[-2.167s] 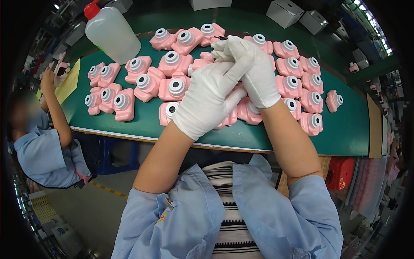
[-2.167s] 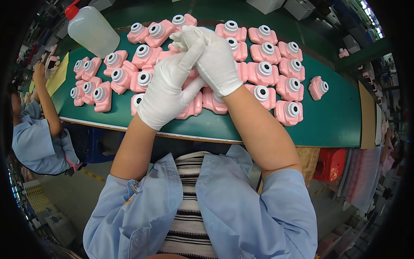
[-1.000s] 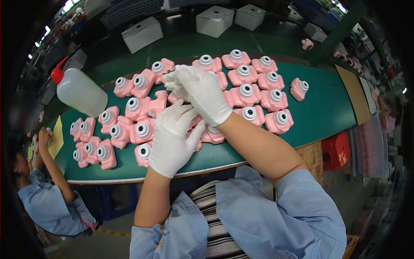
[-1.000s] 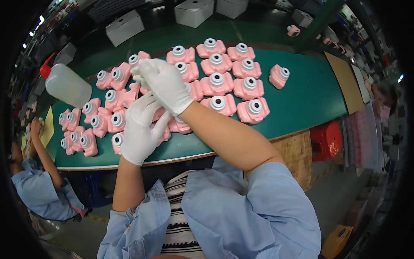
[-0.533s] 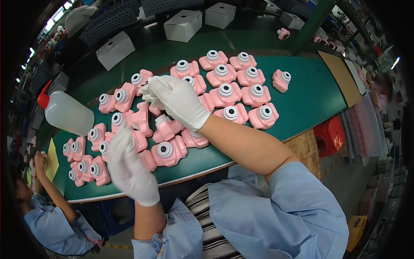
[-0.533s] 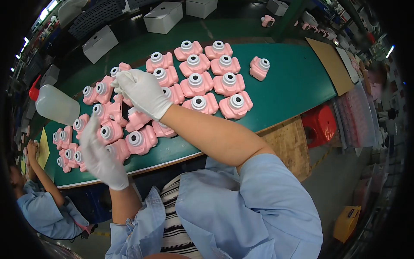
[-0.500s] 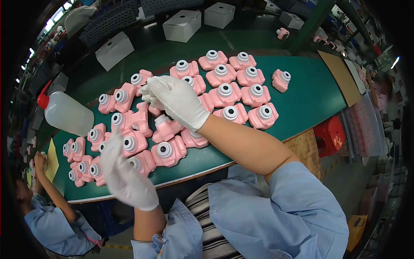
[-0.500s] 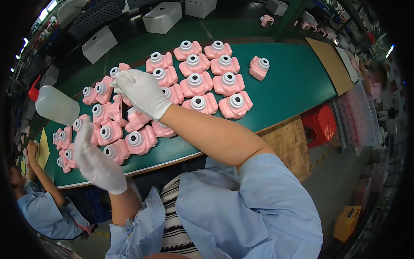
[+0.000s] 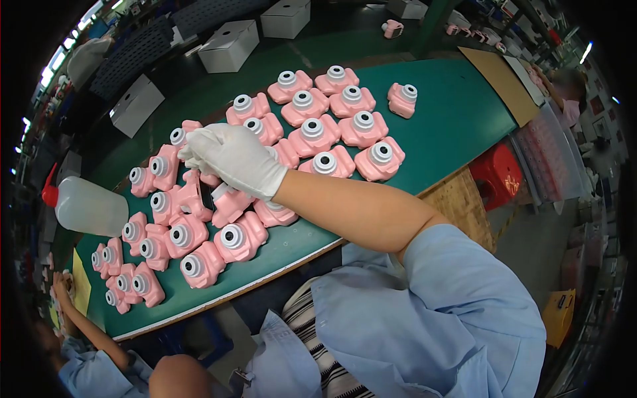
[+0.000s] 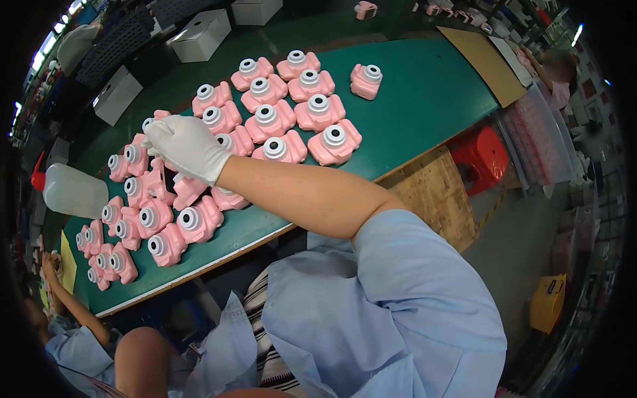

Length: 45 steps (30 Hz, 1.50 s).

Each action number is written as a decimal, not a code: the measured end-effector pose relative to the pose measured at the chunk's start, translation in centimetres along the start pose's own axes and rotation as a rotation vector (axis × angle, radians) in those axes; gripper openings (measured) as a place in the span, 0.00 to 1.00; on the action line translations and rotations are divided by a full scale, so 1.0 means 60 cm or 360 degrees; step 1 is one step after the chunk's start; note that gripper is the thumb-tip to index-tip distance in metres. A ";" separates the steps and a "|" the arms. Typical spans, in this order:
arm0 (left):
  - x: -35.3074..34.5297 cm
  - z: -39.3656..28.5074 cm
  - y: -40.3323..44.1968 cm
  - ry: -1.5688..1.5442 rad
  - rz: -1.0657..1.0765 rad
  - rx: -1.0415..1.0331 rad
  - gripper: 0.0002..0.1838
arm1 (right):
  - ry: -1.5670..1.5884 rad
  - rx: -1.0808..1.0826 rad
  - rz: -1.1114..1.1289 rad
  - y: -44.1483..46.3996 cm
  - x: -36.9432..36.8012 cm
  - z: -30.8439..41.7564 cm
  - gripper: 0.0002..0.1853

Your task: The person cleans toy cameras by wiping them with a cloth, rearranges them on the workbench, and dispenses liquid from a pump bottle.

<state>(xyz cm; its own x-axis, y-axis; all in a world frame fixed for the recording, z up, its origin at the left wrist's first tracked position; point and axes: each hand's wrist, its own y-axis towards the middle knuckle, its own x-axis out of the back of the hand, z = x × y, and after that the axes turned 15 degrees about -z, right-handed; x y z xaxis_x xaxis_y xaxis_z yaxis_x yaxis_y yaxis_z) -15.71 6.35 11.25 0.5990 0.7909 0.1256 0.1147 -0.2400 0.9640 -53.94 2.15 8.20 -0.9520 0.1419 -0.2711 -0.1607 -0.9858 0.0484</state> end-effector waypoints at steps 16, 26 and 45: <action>0.049 0.339 0.030 -0.0199 0.1721 -0.0276 0.34 | 0.0052 0.0007 0.0014 0.007 -0.003 -0.014 0.19; -0.003 0.442 0.110 -0.0513 0.2061 -0.0456 0.40 | -0.0097 0.0025 -0.0027 0.006 0.000 -0.010 0.21; -0.062 0.357 0.070 -0.0634 0.2422 -0.0346 0.33 | -0.0011 -0.0041 -0.0030 0.003 -0.005 -0.005 0.20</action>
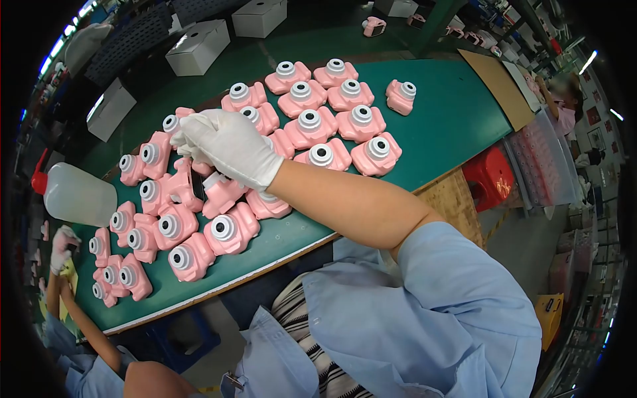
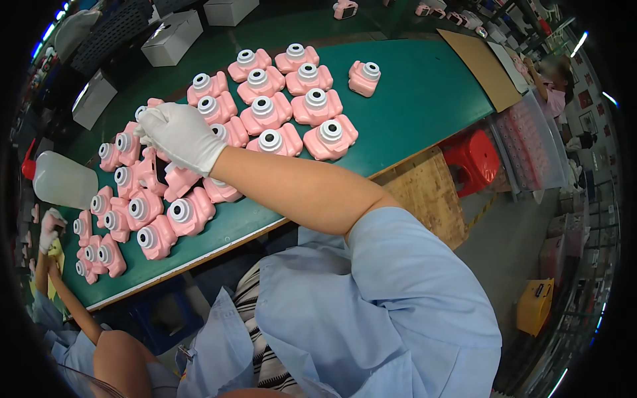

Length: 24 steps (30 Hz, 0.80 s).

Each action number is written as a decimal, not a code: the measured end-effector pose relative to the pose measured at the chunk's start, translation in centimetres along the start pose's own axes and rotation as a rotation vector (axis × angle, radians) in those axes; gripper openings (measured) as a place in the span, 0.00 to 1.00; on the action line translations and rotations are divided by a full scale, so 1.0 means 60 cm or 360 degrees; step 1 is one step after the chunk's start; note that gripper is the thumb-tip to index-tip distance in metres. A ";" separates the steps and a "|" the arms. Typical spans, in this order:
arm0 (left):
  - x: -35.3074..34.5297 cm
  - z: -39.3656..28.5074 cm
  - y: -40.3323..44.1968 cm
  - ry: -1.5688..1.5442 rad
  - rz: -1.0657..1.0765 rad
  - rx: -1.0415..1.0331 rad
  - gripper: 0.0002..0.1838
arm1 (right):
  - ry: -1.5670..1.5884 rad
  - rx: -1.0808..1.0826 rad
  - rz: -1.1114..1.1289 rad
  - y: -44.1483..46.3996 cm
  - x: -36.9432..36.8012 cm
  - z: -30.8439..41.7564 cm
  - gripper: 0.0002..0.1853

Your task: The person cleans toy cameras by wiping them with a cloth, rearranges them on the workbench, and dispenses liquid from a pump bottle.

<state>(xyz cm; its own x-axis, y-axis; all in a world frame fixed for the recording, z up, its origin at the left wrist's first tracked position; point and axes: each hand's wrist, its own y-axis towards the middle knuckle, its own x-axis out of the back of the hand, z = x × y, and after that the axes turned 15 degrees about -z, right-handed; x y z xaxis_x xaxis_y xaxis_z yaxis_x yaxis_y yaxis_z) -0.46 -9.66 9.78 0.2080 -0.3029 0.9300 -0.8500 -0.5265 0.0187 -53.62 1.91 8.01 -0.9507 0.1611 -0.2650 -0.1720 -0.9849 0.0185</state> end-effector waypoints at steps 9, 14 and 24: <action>0.000 -0.017 0.006 0.0094 -0.0130 0.0035 0.28 | 0.0051 0.0062 -0.0002 0.004 -0.003 -0.010 0.19; -0.012 -0.041 0.000 0.0196 -0.0279 0.0056 0.25 | 0.0021 -0.0023 0.0036 0.001 -0.001 -0.003 0.19; -0.053 -0.178 0.047 0.0523 -0.1219 0.0217 0.20 | 0.0038 -0.0084 -0.0013 -0.004 -0.002 0.011 0.18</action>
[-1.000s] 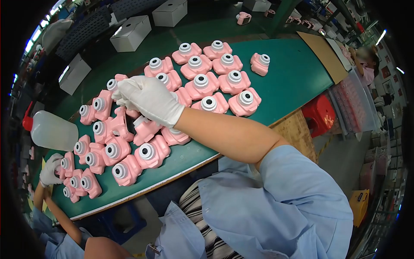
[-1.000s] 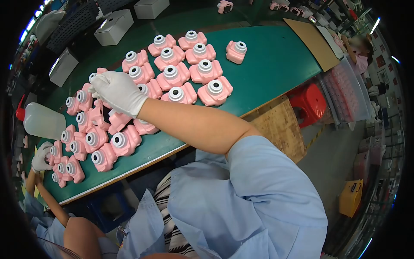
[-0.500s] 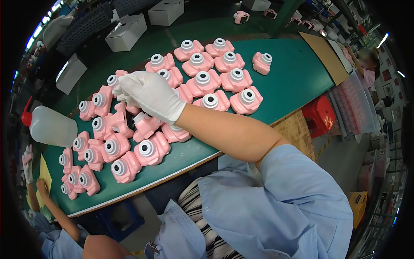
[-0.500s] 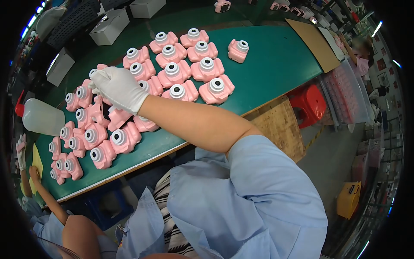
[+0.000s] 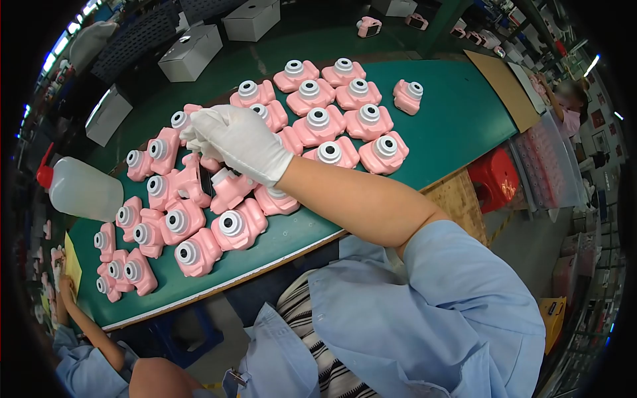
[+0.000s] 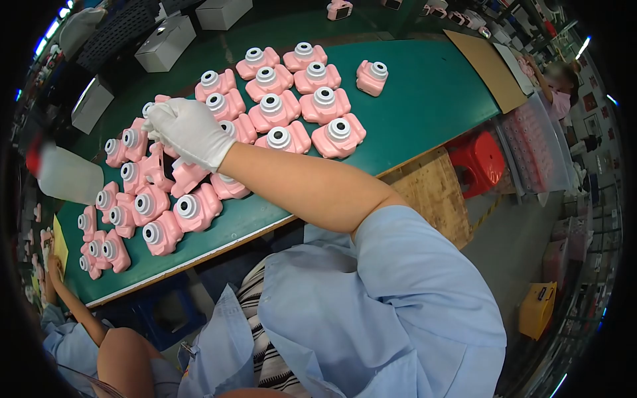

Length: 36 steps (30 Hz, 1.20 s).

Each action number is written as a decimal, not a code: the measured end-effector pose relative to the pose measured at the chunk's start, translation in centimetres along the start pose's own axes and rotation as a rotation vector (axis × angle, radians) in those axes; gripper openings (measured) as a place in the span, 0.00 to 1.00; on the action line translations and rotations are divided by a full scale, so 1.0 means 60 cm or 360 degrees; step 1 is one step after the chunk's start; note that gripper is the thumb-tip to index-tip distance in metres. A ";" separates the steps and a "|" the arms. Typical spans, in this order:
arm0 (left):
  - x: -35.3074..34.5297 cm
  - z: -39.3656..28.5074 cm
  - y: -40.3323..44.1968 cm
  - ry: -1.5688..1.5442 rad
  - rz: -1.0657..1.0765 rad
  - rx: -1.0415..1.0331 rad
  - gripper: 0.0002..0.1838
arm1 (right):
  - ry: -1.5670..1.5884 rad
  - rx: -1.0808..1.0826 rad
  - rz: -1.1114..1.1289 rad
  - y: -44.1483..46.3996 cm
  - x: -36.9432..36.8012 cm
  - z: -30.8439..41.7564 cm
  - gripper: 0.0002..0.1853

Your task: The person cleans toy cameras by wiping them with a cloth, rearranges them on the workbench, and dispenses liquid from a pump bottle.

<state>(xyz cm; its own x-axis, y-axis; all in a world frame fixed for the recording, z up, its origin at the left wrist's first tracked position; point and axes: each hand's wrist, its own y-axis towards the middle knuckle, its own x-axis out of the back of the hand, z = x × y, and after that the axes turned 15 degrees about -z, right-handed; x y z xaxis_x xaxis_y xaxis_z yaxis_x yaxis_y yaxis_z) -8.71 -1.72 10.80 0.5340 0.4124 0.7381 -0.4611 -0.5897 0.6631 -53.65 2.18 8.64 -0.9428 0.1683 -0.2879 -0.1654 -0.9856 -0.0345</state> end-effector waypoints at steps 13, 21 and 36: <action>-0.027 -0.359 0.034 -0.0325 -0.2202 0.0124 0.15 | -0.0523 0.1146 -0.0065 0.036 0.011 -0.053 0.13; -0.169 -0.423 0.058 -0.0717 -0.1240 0.0937 0.21 | 0.0991 -0.0203 0.0172 0.029 0.011 -0.022 0.19; -0.272 -0.399 0.123 -0.0252 -0.0125 0.0143 0.20 | 0.0401 0.0230 -0.0661 0.118 0.237 0.143 0.12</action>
<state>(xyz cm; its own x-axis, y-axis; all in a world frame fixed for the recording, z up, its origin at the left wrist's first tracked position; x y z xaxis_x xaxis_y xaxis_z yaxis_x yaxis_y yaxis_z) -37.81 3.81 6.63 0.6741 0.3493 0.6508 -0.3522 -0.6225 0.6989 -70.71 -2.30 12.53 -0.6926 0.5191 -0.5009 -0.5668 -0.8211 -0.0672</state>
